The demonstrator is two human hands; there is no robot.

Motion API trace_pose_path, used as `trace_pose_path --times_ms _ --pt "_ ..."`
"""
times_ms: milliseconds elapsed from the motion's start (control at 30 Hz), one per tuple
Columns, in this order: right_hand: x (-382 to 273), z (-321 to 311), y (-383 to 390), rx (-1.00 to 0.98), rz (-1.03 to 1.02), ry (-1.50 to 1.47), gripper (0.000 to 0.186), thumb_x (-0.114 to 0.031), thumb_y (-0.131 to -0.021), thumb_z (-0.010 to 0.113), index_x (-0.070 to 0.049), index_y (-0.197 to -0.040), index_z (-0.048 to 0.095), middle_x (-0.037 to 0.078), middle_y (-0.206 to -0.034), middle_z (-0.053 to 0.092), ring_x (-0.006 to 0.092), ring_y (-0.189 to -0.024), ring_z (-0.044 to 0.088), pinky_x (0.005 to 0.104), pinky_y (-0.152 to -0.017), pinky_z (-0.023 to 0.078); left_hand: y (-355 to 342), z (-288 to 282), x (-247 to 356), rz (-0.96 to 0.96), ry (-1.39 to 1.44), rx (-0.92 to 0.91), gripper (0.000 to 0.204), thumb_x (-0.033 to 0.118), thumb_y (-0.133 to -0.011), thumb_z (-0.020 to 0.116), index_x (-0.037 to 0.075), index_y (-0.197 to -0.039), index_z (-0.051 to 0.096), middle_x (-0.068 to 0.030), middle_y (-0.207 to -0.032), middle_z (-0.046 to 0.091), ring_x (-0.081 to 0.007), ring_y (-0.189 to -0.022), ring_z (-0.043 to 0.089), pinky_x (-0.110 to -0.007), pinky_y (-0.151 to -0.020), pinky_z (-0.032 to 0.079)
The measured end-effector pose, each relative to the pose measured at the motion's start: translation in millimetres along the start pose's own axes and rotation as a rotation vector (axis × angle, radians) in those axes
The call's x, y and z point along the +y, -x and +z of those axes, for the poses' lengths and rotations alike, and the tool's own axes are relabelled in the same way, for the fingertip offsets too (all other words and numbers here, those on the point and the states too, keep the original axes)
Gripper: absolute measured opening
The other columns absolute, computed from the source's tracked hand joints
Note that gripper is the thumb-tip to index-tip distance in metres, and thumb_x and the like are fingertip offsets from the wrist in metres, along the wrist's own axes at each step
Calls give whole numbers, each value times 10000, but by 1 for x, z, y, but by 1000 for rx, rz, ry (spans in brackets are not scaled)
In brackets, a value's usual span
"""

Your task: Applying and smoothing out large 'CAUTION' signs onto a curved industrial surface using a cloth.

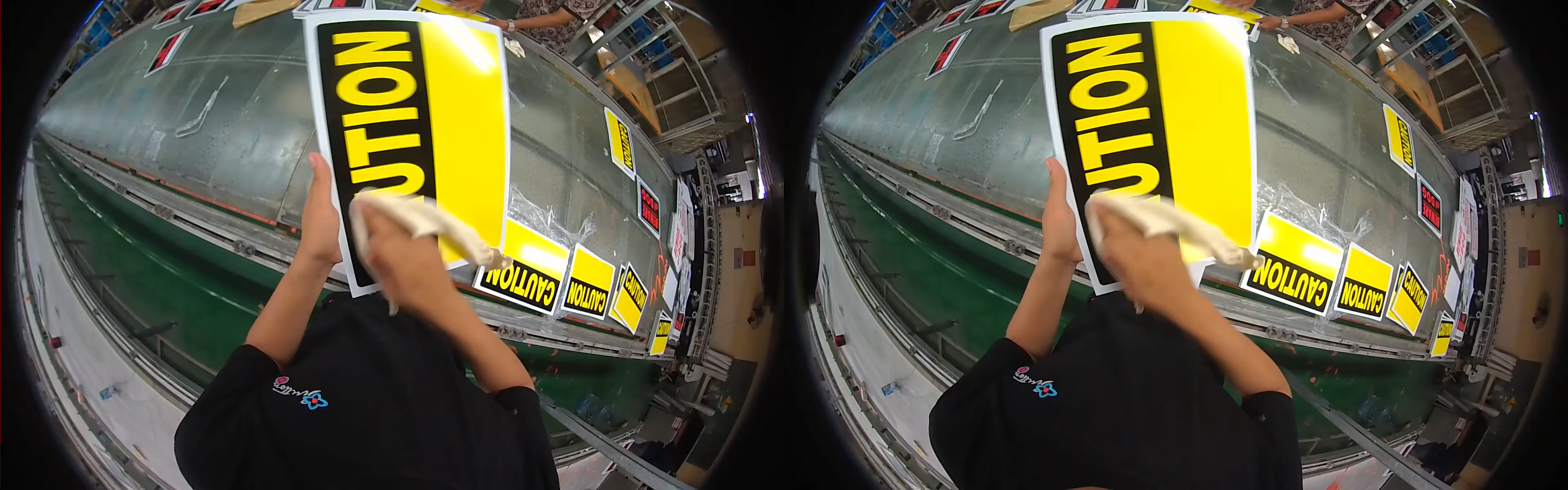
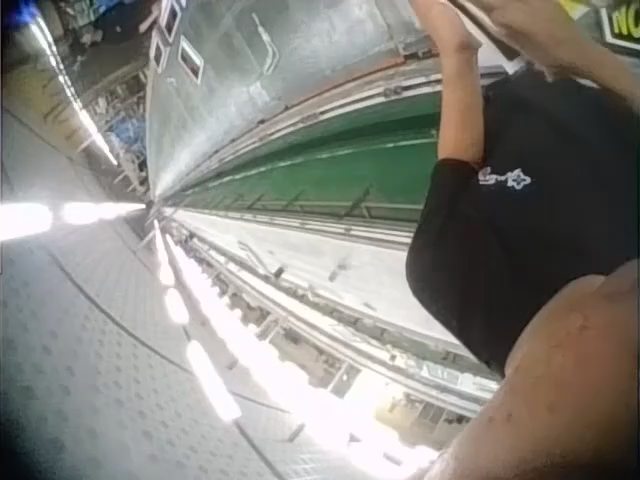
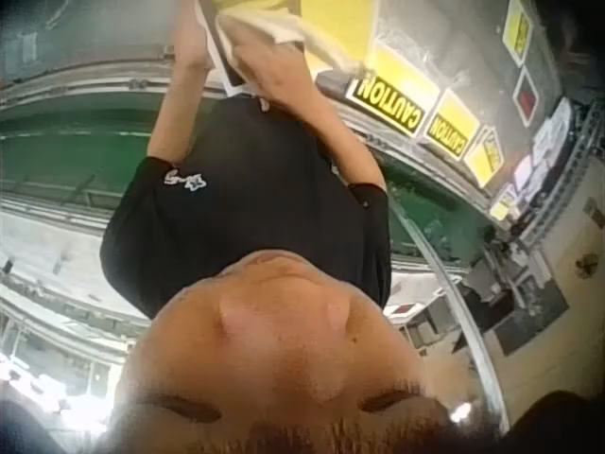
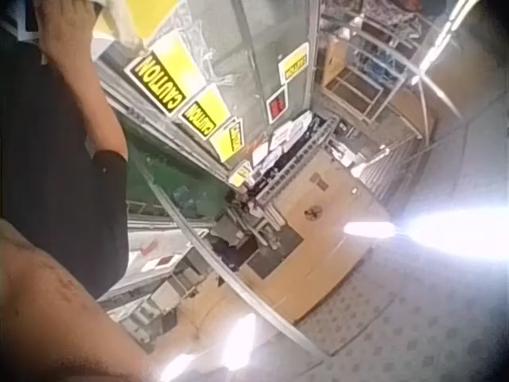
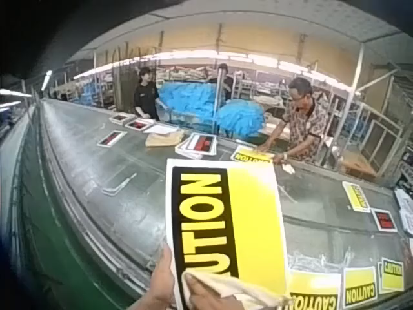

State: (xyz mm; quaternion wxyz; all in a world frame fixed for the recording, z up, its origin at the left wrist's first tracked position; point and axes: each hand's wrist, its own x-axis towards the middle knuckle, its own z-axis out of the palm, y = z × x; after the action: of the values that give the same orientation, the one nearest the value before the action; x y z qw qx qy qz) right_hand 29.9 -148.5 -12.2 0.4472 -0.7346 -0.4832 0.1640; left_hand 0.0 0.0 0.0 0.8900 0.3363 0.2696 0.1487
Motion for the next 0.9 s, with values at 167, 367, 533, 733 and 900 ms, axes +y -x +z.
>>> trace_pose_path --times_ms 167,367,533,733,900 --pt "0 5 29 -47 -81 51 105 -46 -760 561 -47 -832 485 176 -1349 456 335 -1129 527 418 -923 420 4 -2 12 21 111 25 612 535 -956 279 50 -1297 431 -127 -1208 560 -260 -1015 602 -375 -864 507" --pt "4 1 7 142 6 30 120 -28 -741 557 -10 -847 504 242 -1294 478 383 -1131 508 434 -935 402 3 2 15 -11 79 -39 635 545 -954 262 37 -1303 418 -138 -1212 555 -265 -1042 589 -381 -878 501" --pt "26 -12 12 222 225 119 394 -95 -878 478 -10 -1263 459 169 -1283 510 304 -1128 522 396 -952 399 12 4 11 12 36 -60 642 536 -960 229 18 -1293 413 -145 -1201 554 -257 -1030 596 -366 -867 510" --pt "44 -47 -22 565 132 -64 158 -82 -977 322 17 -1063 410 210 -1479 236 278 -1372 239 337 -1078 193 37 -7 0 105 -717 -211 592 432 -1000 206 -43 -1279 424 -134 -1204 545 -192 -1118 497 -308 -970 376" --pt "30 -54 -59 757 41 -234 200 -128 -975 367 22 -1092 430 202 -1470 263 342 -1367 236 376 -1078 215 56 -14 -15 3 -756 -431 614 432 -985 297 -43 -1373 311 -162 -1268 504 -188 -1152 463 -306 -985 343"
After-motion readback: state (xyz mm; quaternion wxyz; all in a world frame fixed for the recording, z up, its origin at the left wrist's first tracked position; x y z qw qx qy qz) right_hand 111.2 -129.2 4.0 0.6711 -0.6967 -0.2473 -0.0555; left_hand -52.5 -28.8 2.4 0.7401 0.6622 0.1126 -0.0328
